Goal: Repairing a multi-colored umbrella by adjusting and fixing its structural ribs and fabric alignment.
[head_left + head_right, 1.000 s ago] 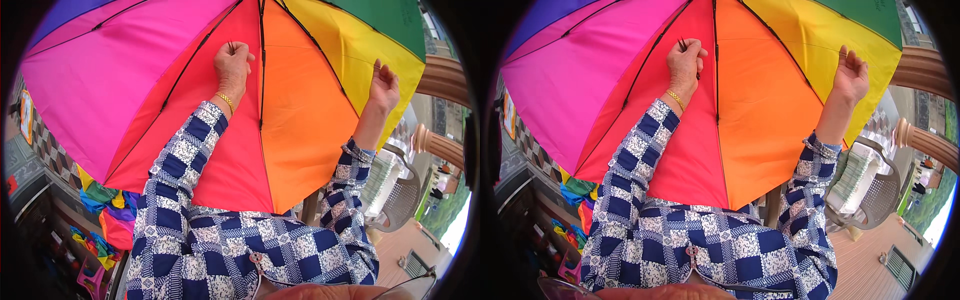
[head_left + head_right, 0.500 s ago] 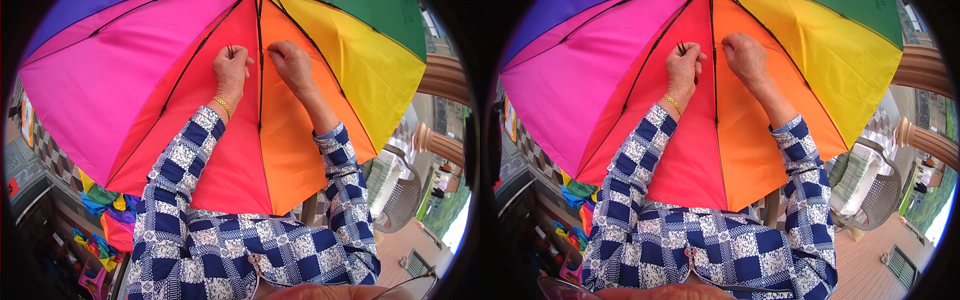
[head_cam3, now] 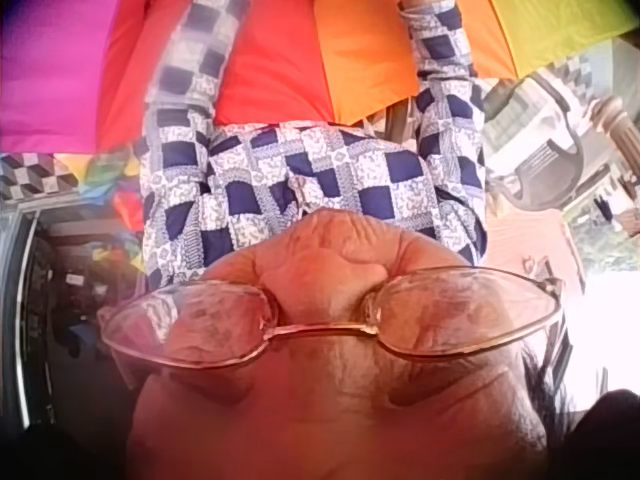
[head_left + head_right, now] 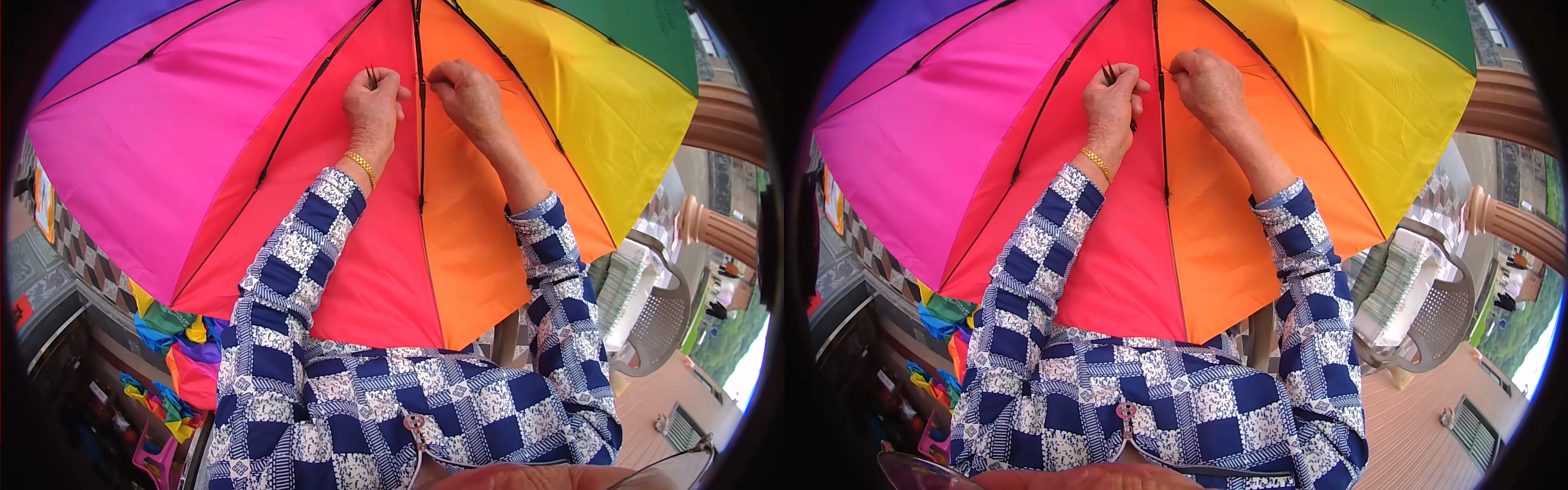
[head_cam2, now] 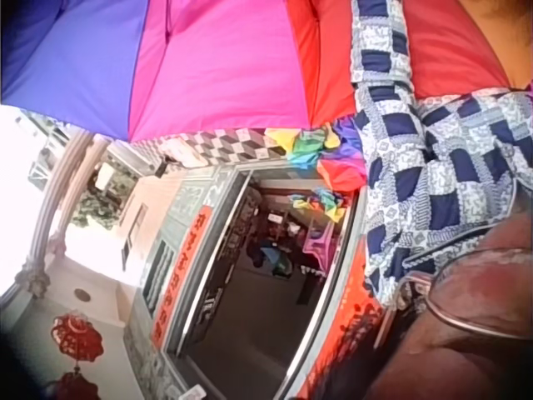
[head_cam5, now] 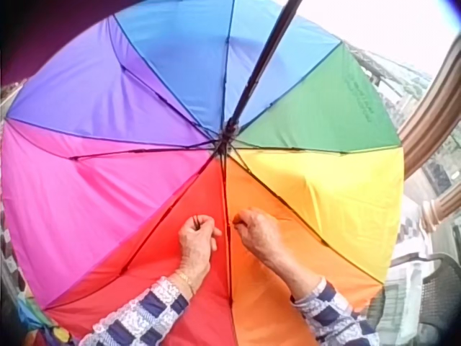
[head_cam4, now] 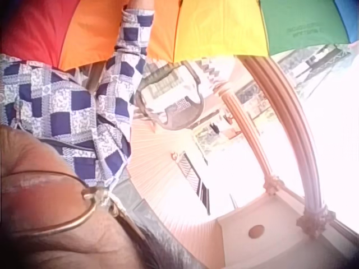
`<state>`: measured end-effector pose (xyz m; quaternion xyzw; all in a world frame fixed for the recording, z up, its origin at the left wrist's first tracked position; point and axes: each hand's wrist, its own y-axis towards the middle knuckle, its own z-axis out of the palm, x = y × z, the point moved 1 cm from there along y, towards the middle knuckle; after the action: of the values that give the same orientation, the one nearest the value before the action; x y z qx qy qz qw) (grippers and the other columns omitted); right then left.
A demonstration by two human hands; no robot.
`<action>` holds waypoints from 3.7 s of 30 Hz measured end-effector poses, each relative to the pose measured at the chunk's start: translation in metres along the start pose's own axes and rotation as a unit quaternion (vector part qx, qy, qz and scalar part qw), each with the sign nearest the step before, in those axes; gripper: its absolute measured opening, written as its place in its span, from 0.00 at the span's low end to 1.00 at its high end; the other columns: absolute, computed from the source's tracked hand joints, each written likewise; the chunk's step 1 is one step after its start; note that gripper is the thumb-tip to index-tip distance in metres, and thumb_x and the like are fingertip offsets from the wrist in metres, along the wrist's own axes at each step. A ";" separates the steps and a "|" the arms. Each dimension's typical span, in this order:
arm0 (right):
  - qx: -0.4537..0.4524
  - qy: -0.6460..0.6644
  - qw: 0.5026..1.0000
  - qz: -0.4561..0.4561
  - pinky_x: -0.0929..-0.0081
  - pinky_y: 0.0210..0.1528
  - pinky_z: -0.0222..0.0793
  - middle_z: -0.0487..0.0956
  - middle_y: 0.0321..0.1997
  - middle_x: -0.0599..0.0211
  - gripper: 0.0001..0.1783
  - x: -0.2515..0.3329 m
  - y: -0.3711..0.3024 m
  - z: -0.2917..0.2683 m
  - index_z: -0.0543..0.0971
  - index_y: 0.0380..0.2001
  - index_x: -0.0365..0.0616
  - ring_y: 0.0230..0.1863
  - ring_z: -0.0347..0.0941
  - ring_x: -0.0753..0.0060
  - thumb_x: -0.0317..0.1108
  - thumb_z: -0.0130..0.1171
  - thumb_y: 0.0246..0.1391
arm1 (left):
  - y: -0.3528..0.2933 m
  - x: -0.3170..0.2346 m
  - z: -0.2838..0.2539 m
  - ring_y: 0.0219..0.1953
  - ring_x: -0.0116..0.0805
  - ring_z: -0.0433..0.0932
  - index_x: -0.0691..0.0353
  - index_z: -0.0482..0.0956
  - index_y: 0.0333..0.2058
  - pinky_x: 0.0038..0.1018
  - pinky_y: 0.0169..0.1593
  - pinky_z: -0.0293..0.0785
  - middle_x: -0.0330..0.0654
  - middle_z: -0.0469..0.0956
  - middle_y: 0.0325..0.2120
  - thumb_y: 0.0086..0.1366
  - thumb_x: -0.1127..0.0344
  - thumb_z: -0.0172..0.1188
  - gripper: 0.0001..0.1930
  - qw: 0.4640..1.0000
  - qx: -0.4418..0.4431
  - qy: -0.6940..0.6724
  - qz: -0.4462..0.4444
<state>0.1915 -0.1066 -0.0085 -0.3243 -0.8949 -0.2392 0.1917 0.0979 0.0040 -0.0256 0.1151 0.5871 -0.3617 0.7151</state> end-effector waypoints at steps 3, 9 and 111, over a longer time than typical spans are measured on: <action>-0.004 0.008 1.000 0.006 0.63 0.34 0.69 0.77 0.29 0.65 0.05 0.002 0.002 0.002 0.79 0.26 0.48 0.33 0.74 0.59 0.33 0.55 0.47 | 0.000 0.001 0.001 0.10 0.21 0.64 0.63 0.71 0.27 0.18 0.15 0.60 0.38 0.74 0.16 0.58 0.71 0.55 0.04 1.000 -0.001 0.000 0.006; -0.021 0.051 0.998 0.006 0.71 0.33 0.68 0.77 0.28 0.67 0.05 0.004 0.010 0.013 0.79 0.28 0.46 0.30 0.74 0.65 0.30 0.58 0.45 | 0.002 0.001 0.002 0.10 0.20 0.64 0.62 0.73 0.28 0.17 0.14 0.58 0.38 0.74 0.17 0.58 0.70 0.56 0.03 1.000 0.001 0.022 0.010; 0.019 0.346 0.934 0.092 0.82 0.35 0.69 0.75 0.28 0.73 0.08 -0.003 -0.011 0.010 0.78 0.35 0.40 0.33 0.71 0.84 0.31 0.56 0.51 | 0.040 -0.057 0.037 0.27 0.21 0.70 0.64 0.78 0.29 0.20 0.31 0.68 0.31 0.72 0.22 0.55 0.66 0.62 0.08 0.887 0.221 0.379 0.142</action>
<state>0.1841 -0.1097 -0.0217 -0.2990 -0.7438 -0.3006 0.5167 0.1487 0.0324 0.0270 0.4807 0.6959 -0.3053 0.4375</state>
